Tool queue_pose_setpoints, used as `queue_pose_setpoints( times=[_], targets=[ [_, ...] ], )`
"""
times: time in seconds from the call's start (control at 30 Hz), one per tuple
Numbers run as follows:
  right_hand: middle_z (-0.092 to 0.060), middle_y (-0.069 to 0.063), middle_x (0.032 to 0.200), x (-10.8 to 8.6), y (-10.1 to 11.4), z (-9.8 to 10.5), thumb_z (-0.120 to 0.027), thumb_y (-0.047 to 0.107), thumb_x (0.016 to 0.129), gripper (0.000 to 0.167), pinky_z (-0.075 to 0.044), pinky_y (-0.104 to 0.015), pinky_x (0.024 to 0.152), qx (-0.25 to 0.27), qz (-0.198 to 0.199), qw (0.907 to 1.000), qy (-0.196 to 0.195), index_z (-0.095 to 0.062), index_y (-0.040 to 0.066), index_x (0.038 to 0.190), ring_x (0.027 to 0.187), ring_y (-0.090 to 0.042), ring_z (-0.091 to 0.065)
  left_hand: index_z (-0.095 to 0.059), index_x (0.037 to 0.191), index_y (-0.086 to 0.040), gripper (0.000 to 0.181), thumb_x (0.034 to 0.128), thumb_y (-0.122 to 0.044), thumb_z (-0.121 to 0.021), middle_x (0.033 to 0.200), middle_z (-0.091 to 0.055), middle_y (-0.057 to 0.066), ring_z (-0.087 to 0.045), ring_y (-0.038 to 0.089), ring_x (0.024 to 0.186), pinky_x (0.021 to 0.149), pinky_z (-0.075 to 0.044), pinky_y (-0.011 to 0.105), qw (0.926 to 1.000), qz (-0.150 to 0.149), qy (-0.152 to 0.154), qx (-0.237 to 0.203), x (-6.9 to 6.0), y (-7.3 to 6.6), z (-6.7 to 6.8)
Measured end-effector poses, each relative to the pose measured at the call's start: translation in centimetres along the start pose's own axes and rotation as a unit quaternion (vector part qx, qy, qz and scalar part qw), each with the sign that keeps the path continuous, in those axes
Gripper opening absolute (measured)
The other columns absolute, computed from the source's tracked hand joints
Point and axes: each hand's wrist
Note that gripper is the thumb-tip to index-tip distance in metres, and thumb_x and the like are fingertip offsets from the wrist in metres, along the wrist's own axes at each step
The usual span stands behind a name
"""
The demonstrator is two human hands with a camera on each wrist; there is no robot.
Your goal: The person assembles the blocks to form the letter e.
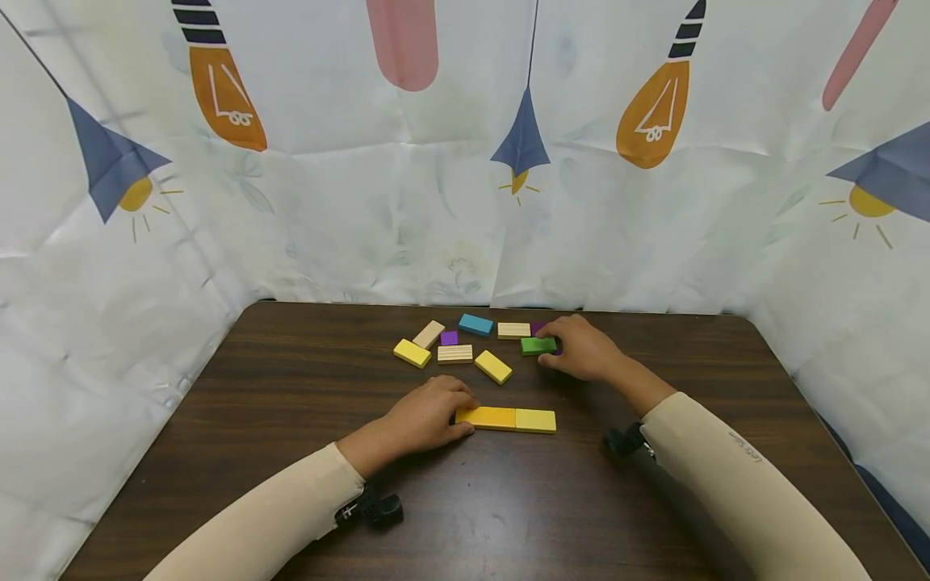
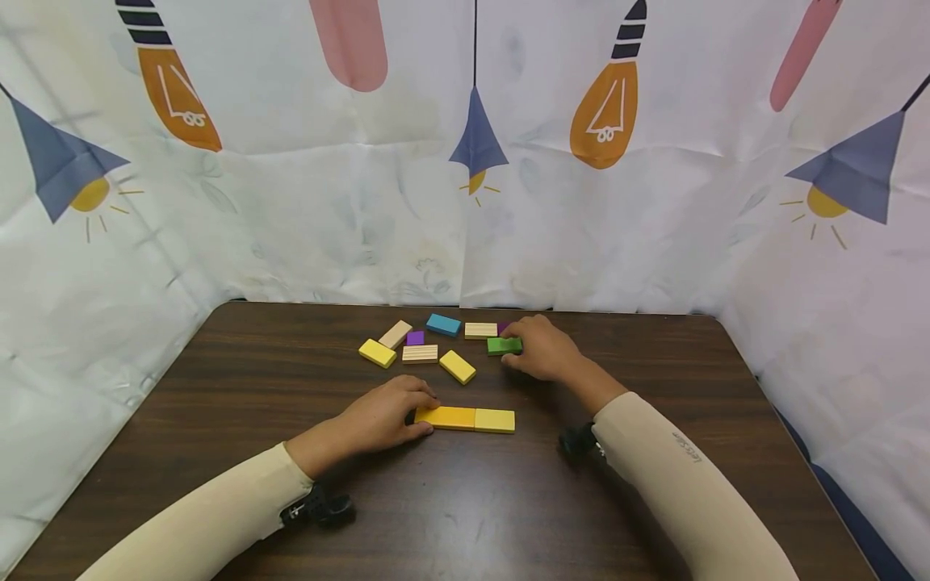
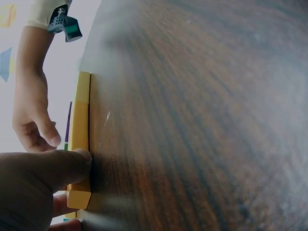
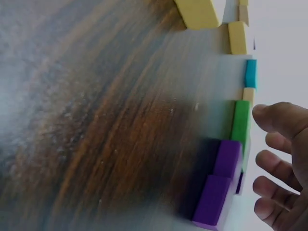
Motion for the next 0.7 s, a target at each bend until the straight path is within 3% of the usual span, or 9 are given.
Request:
queue_pose_setpoints(
  times=[0.2, 0.7],
  targets=[
    [-0.063, -0.013, 0.134, 0.7, 0.0, -0.6, -0.076, 0.029, 0.094, 0.043, -0.047, -0.051, 0.100, -0.007, -0.017, 0.9997, 0.018, -0.069, 0.009, 0.132, 0.125, -0.034, -0.052, -0.077, 0.114, -0.011, 0.029, 0.0909, -0.028, -0.080, 0.116, -0.068, 0.004, -0.060, 0.024, 0.114, 0.100, -0.049, 0.043, 1.0000, -0.006, 0.001, 0.001, 0.0, 0.0, 0.0],
    [-0.061, -0.012, 0.132, 1.6, 0.1, -1.1, -0.076, 0.028, 0.094, 0.040, -0.051, -0.049, 0.095, -0.031, -0.036, 0.9988, 0.011, -0.070, 0.012, 0.130, 0.126, -0.032, -0.050, -0.078, 0.114, -0.011, 0.029, 0.0908, -0.028, -0.080, 0.115, -0.068, 0.003, -0.060, 0.024, 0.113, 0.101, -0.048, 0.044, 1.0000, -0.002, 0.005, 0.001, 0.1, 0.0, 0.0]
  ],
)
Point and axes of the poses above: each hand's wrist, its own x-axis towards the middle knuckle, its own z-axis out of the back of the hand, y = z × x
